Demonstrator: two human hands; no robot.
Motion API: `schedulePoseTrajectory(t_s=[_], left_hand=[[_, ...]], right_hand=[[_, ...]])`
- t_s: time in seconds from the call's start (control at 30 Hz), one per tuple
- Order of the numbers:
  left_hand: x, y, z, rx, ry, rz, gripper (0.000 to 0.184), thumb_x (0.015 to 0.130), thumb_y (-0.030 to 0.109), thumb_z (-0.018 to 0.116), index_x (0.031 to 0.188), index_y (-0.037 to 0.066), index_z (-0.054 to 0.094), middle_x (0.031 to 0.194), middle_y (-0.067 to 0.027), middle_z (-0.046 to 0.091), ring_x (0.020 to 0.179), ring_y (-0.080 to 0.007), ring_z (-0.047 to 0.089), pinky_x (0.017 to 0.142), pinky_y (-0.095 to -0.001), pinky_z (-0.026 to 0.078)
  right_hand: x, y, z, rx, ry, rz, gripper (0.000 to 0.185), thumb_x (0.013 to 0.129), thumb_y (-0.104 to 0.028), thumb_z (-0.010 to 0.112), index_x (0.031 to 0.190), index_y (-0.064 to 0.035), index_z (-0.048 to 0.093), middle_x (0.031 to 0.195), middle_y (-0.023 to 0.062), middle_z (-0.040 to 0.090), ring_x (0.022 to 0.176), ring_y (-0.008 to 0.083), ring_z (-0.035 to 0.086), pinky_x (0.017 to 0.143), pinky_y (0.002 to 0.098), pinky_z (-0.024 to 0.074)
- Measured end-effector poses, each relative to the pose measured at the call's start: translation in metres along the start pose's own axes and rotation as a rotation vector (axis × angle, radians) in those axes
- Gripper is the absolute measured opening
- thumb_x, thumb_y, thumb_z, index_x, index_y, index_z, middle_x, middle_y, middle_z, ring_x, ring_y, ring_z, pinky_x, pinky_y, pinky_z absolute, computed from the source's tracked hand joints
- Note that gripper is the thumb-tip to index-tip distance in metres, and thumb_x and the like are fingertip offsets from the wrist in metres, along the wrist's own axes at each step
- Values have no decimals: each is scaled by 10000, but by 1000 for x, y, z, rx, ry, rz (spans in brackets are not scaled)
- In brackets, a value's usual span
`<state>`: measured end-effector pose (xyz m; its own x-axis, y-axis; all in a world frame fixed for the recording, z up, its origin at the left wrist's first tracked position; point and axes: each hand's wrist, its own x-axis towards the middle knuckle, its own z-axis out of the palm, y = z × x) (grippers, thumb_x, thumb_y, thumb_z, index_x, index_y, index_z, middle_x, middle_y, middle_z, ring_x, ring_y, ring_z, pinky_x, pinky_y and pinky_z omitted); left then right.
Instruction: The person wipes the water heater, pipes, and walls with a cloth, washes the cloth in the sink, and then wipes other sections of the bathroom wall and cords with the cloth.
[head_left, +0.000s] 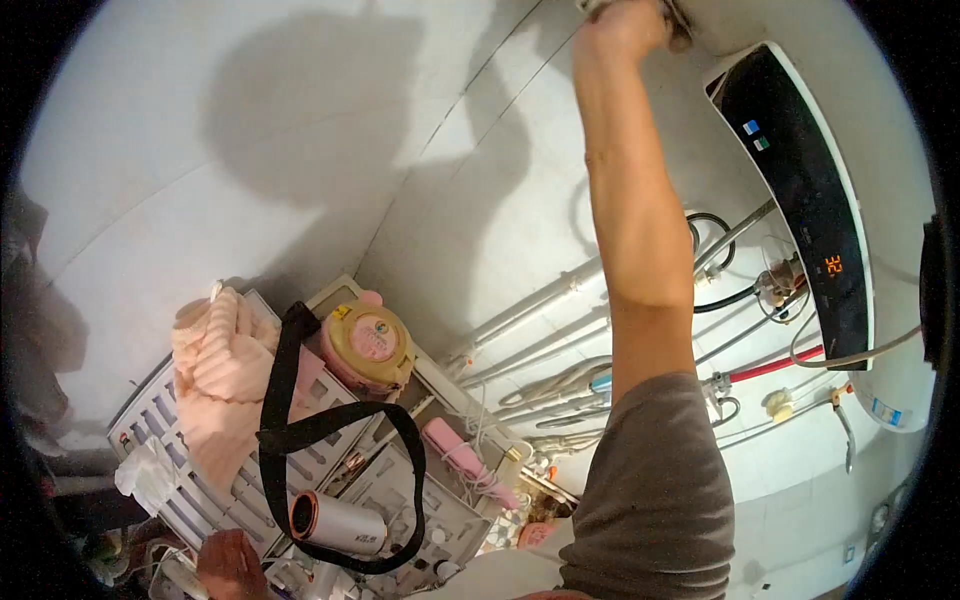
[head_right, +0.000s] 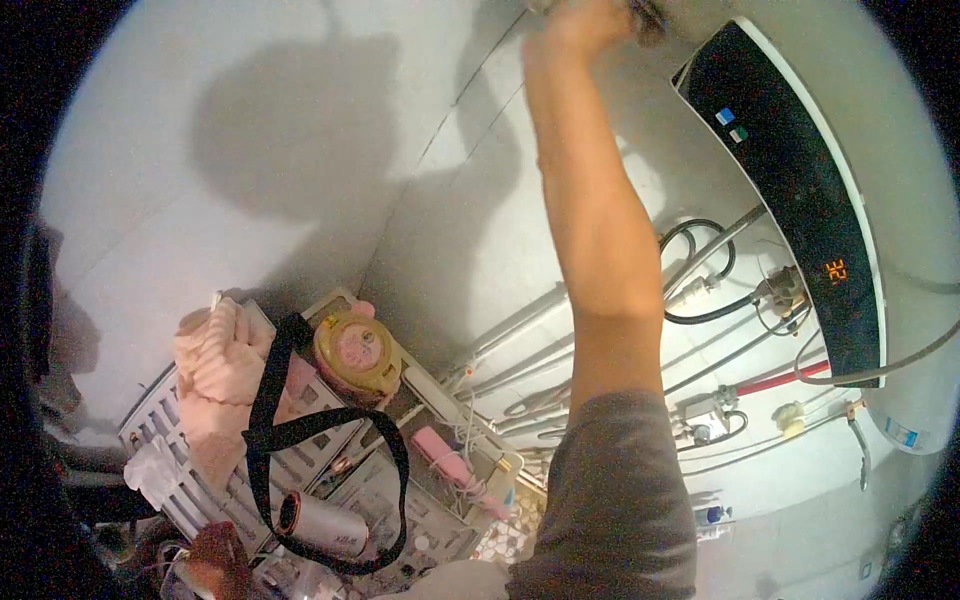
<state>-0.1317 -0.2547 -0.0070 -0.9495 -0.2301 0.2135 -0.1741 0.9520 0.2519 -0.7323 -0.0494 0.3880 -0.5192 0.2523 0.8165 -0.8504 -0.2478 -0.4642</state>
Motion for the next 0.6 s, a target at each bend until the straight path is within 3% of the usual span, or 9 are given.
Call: schedulePoseTrajectory(t_s=[0.03,0.13,0.17,0.23,0.3,0.4,0.47,0.5,0.6], left_hand=[[-2,2,7,-25,-54,15,213,908,215,630,1038,60,700,1012,-112,701,901,-305,674,775,-396,564],[-47,-26,52,40,-103,176,247,919,254,629,1097,102,710,1066,-102,702,957,-302,667,824,-414,553],[-47,-23,49,18,-114,100,251,923,263,627,1105,112,712,1081,-98,703,980,-294,664,840,-418,548],[-43,-8,34,-26,-133,-54,260,931,281,623,1121,131,716,1111,-90,704,1025,-277,659,872,-426,537],[-45,-2,24,-56,-46,-90,241,942,264,609,1103,125,722,1088,-94,710,997,-278,668,858,-415,544],[-41,3,10,-150,129,-51,224,958,279,592,1047,127,731,962,-88,719,865,-301,680,800,-412,554],[-50,-2,16,-128,162,-21,244,958,305,591,1024,114,728,918,-97,714,820,-322,675,780,-421,550],[-52,0,16,-239,80,-117,108,853,27,618,914,-40,675,866,-207,673,818,-362,673,768,-434,553],[-66,5,5,-368,197,-165,119,839,40,633,920,-36,677,869,-193,677,818,-340,675,750,-416,553]], right_hand=[[-10,-8,13,10,-58,-53,305,978,-130,506,1231,36,549,1175,142,632,1130,266,599,972,388,491],[-75,-85,50,308,-19,-38,239,1011,-146,487,1149,36,559,1114,129,629,968,262,653,811,349,554],[-84,-108,48,327,-85,15,246,1011,-134,490,1182,33,552,1134,129,628,993,262,643,826,348,549],[-79,-110,50,325,81,43,237,1010,-139,492,1168,27,552,1119,128,632,974,262,646,813,352,550],[-74,-115,55,209,235,190,257,1019,-169,485,1181,20,550,1132,131,635,970,291,650,817,369,549],[-44,-82,52,404,154,330,253,989,-143,522,1201,-12,565,1151,164,631,952,306,653,804,370,546],[-41,-89,50,349,183,374,290,995,-142,474,1256,-27,523,1203,133,606,997,283,637,840,387,538],[-42,-95,52,325,198,399,310,999,-141,450,1284,-34,502,1229,117,594,1020,272,630,858,395,534],[-47,-119,61,239,236,466,374,1008,-140,378,1367,-55,440,1306,71,556,1088,238,607,913,421,523]])
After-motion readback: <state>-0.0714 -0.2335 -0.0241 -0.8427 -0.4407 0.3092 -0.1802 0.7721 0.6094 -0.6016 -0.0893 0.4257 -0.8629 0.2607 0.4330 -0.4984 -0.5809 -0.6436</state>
